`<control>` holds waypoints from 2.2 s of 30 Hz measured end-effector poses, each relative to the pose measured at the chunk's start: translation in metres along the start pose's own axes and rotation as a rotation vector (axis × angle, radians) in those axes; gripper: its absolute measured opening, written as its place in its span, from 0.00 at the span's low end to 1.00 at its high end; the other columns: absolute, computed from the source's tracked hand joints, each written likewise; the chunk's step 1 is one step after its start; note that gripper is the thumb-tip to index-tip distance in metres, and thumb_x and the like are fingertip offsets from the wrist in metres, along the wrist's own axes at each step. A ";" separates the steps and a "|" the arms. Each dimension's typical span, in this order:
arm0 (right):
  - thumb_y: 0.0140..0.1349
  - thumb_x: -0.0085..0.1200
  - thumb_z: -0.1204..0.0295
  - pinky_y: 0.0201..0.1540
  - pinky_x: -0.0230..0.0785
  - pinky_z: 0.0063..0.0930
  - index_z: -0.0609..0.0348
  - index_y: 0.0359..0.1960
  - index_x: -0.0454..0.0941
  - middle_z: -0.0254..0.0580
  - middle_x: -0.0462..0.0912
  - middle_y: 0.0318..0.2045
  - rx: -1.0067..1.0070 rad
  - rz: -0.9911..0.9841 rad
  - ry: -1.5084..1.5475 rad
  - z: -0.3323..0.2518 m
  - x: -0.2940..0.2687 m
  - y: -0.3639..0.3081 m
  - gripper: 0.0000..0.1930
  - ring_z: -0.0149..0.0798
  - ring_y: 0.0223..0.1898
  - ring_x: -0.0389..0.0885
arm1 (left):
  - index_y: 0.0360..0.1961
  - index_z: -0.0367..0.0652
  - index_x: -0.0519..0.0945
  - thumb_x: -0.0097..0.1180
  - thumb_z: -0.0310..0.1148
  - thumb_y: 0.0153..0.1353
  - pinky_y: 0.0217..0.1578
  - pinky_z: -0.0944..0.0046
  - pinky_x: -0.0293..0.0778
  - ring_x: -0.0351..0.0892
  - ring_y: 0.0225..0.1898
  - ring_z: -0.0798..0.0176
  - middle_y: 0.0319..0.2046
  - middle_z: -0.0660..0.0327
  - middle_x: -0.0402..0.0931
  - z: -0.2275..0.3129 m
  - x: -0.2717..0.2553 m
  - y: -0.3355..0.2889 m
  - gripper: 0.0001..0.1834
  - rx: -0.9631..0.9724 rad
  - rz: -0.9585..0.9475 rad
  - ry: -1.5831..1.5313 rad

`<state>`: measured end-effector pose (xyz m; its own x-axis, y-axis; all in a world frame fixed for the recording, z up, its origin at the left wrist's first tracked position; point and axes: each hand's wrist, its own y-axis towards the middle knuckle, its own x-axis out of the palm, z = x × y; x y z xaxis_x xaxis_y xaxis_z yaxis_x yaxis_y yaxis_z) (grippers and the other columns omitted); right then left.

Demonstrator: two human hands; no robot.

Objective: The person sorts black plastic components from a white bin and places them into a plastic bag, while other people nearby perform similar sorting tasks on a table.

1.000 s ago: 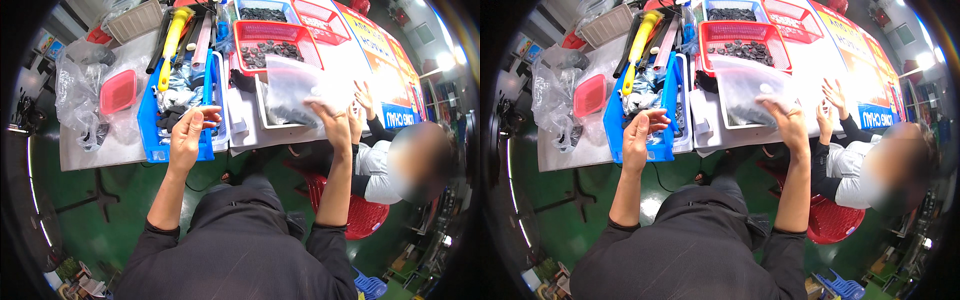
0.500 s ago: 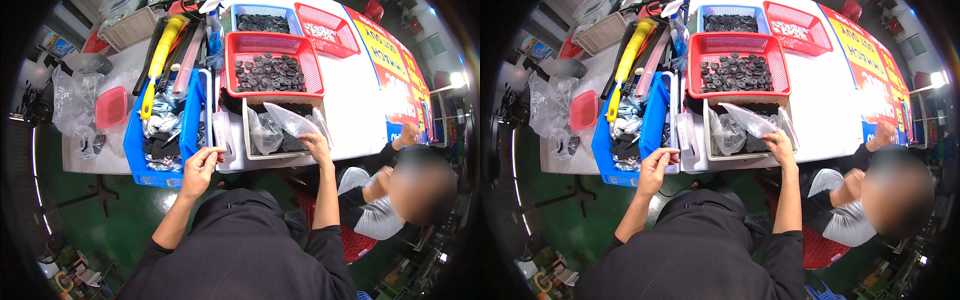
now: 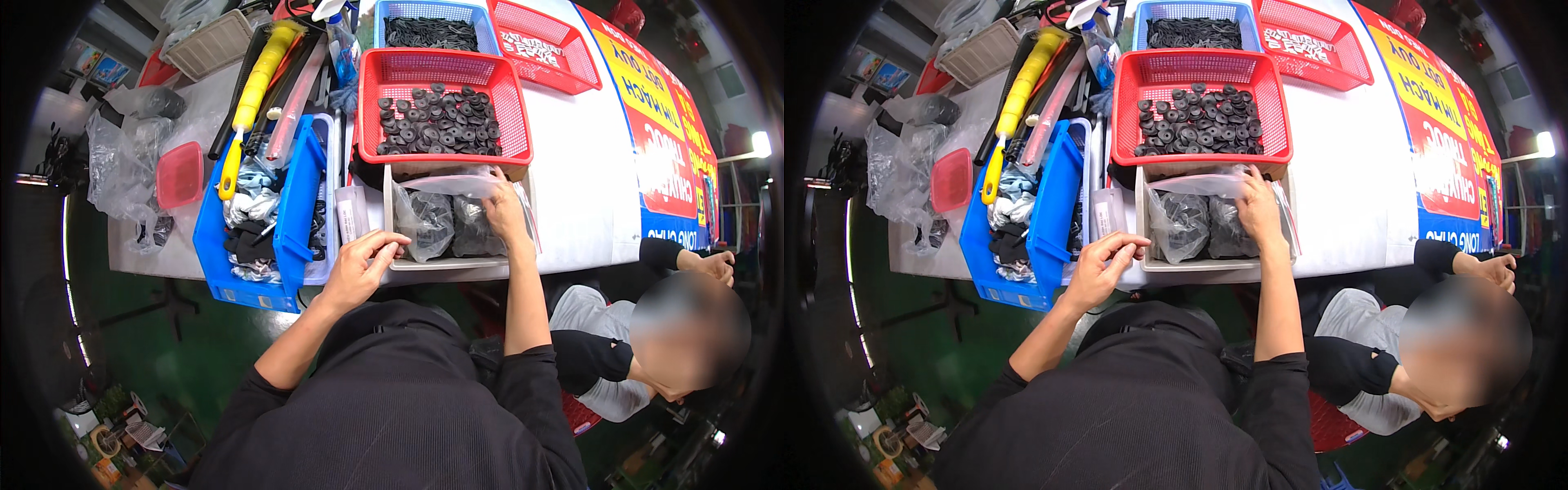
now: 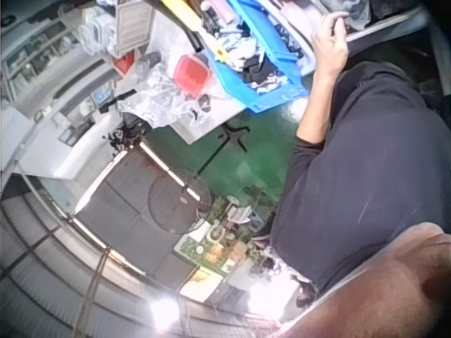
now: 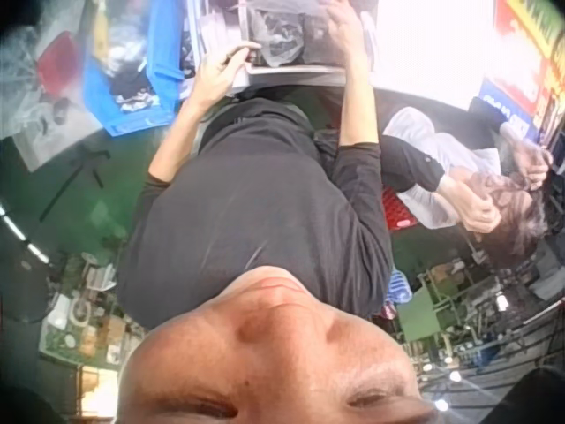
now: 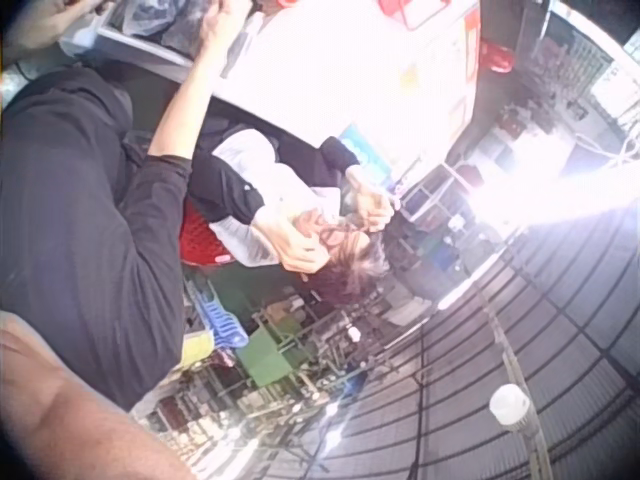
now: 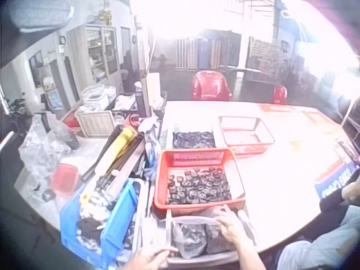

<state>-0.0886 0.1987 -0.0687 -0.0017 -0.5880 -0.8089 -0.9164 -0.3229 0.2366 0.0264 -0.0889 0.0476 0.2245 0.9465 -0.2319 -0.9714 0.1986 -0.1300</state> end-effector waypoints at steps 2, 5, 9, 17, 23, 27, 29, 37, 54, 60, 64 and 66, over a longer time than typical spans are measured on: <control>0.51 0.50 0.83 0.56 0.65 0.41 0.55 0.44 0.79 0.47 0.76 0.44 0.033 -0.036 -0.083 0.011 -0.007 -0.004 0.18 0.53 0.51 0.72 | 0.43 0.37 0.80 0.47 0.29 0.67 0.39 0.68 0.73 0.79 0.37 0.68 0.33 0.59 0.79 -0.008 0.002 -0.004 0.11 -0.035 0.015 -0.010; 0.51 0.47 0.85 0.55 0.65 0.41 0.56 0.49 0.77 0.50 0.75 0.46 0.239 -0.001 -0.030 0.007 -0.019 -0.012 0.22 0.54 0.51 0.72 | 0.43 0.36 0.80 0.47 0.29 0.67 0.40 0.68 0.73 0.79 0.37 0.68 0.33 0.59 0.79 -0.014 0.003 -0.011 0.11 -0.063 0.033 -0.011; 0.52 0.46 0.86 0.58 0.64 0.40 0.59 0.56 0.70 0.51 0.73 0.50 0.436 0.256 -0.064 -0.004 -0.029 -0.023 0.26 0.54 0.54 0.71 | 0.43 0.36 0.80 0.47 0.29 0.67 0.39 0.68 0.73 0.78 0.36 0.68 0.33 0.59 0.79 -0.024 0.007 -0.014 0.11 -0.069 0.052 -0.011; 0.54 0.55 0.79 0.60 0.61 0.44 0.60 0.59 0.67 0.55 0.66 0.57 0.196 0.580 -0.237 -0.021 -0.030 -0.043 0.27 0.55 0.59 0.65 | 0.44 0.38 0.80 0.49 0.28 0.65 0.38 0.67 0.74 0.79 0.35 0.65 0.33 0.59 0.79 -0.038 0.024 -0.005 0.11 0.016 0.063 0.123; 0.59 0.60 0.71 0.43 0.70 0.27 0.64 0.51 0.72 0.41 0.82 0.38 0.471 0.456 0.743 0.003 -0.003 0.017 0.20 0.32 0.39 0.79 | 0.65 0.37 0.58 0.61 0.32 0.54 0.44 0.59 0.73 0.77 0.39 0.58 0.54 0.51 0.71 -0.064 0.044 0.113 0.39 0.200 0.248 0.242; 0.60 0.60 0.69 0.35 0.67 0.21 0.64 0.32 0.80 0.32 0.82 0.25 0.537 0.322 0.809 0.020 0.003 0.009 0.09 0.24 0.29 0.76 | 0.46 0.35 0.78 0.60 0.34 0.57 0.27 0.66 0.75 0.78 0.21 0.67 0.35 0.57 0.82 -0.060 0.053 0.153 0.18 -0.070 0.046 -0.116; 0.58 0.61 0.62 0.32 0.67 0.26 0.62 0.24 0.80 0.36 0.81 0.22 0.660 0.225 0.640 0.022 0.000 0.001 0.14 0.27 0.25 0.75 | 0.32 0.36 0.82 0.56 0.39 0.60 0.25 0.67 0.75 0.80 0.21 0.68 0.23 0.60 0.81 -0.063 0.062 0.149 0.14 -0.162 0.095 -0.046; 0.49 0.63 0.58 0.40 0.71 0.45 0.56 0.29 0.77 0.48 0.83 0.27 0.815 -0.029 -0.142 -0.013 -0.004 0.008 0.15 0.51 0.34 0.81 | 0.36 0.36 0.77 0.56 0.37 0.55 0.40 0.48 0.75 0.80 0.40 0.41 0.36 0.46 0.79 -0.078 0.068 0.152 0.14 -0.355 0.123 0.544; 0.50 0.59 0.79 0.51 0.65 0.42 0.58 0.48 0.74 0.50 0.75 0.43 -0.178 0.147 0.082 -0.105 0.014 -0.070 0.20 0.53 0.47 0.74 | 0.47 0.40 0.75 0.55 0.23 0.52 0.51 0.53 0.66 0.70 0.52 0.48 0.50 0.53 0.71 -0.052 0.044 -0.005 0.18 0.305 0.391 0.512; 0.49 0.55 0.82 0.49 0.66 0.44 0.58 0.46 0.74 0.48 0.74 0.42 -0.487 -0.145 0.207 -0.176 0.058 -0.084 0.19 0.52 0.48 0.73 | 0.44 0.40 0.76 0.54 0.21 0.53 0.48 0.55 0.71 0.75 0.47 0.50 0.46 0.55 0.74 -0.055 0.014 -0.097 0.15 0.207 0.588 0.435; 0.51 0.53 0.82 0.50 0.66 0.44 0.59 0.44 0.74 0.49 0.74 0.41 -0.578 -0.194 0.250 -0.224 0.072 -0.090 0.17 0.53 0.47 0.73 | 0.44 0.41 0.77 0.54 0.21 0.55 0.46 0.57 0.73 0.77 0.45 0.52 0.44 0.56 0.75 -0.062 -0.002 -0.167 0.14 0.150 0.757 0.432; 0.51 0.53 0.82 0.49 0.67 0.44 0.61 0.44 0.75 0.50 0.74 0.41 -0.607 -0.204 0.275 -0.248 0.084 -0.097 0.16 0.54 0.46 0.73 | 0.44 0.42 0.77 0.53 0.22 0.56 0.45 0.59 0.75 0.78 0.45 0.54 0.43 0.57 0.76 -0.070 -0.009 -0.213 0.13 0.109 0.837 0.453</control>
<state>0.0997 -0.0033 -0.0255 0.3220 -0.6120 -0.7224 -0.5019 -0.7573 0.4178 0.2371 -0.1580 0.0096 -0.5592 0.6084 -0.5631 -0.8273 -0.4533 0.3318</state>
